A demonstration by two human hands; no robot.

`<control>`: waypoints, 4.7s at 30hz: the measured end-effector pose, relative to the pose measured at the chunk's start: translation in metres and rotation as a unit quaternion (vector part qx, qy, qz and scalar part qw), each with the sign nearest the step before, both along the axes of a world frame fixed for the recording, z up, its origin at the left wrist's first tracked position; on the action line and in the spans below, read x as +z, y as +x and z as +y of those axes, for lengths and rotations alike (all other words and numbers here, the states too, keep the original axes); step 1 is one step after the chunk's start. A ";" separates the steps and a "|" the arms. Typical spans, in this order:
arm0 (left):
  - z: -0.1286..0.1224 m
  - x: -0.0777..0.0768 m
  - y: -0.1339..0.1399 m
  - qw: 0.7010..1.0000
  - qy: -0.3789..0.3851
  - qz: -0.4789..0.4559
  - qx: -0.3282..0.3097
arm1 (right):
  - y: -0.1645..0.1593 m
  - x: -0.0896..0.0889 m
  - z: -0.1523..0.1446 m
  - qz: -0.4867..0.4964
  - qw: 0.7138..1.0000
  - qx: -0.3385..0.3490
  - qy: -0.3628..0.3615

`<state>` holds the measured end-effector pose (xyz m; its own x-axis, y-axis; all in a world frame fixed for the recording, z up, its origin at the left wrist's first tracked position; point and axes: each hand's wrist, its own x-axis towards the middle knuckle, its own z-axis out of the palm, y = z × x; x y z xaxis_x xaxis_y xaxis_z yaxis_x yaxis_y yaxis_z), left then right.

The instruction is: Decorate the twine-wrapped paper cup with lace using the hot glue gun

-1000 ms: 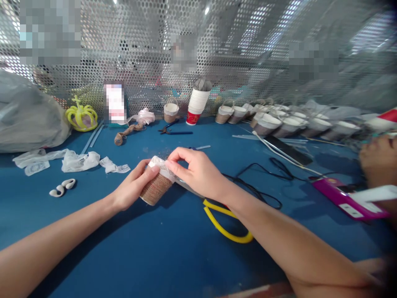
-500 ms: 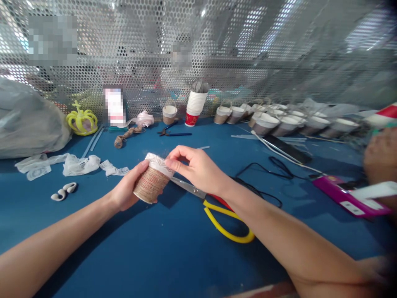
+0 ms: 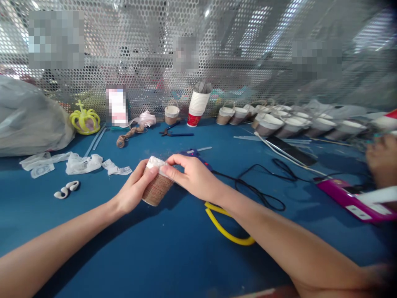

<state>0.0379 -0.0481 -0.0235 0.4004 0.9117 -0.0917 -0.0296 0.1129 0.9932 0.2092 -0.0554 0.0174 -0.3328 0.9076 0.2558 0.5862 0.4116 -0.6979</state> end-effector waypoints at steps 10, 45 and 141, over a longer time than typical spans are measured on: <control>-0.006 0.002 -0.001 0.973 0.180 0.140 0.020 | -0.005 -0.003 -0.004 0.016 1.000 0.007 -0.013; 0.005 0.000 0.000 0.993 -0.061 -0.072 -0.064 | 0.004 0.004 0.003 0.040 0.999 0.023 0.024; 0.009 0.008 -0.007 0.990 0.113 0.051 -0.062 | 0.005 0.007 -0.001 0.023 0.993 0.012 0.118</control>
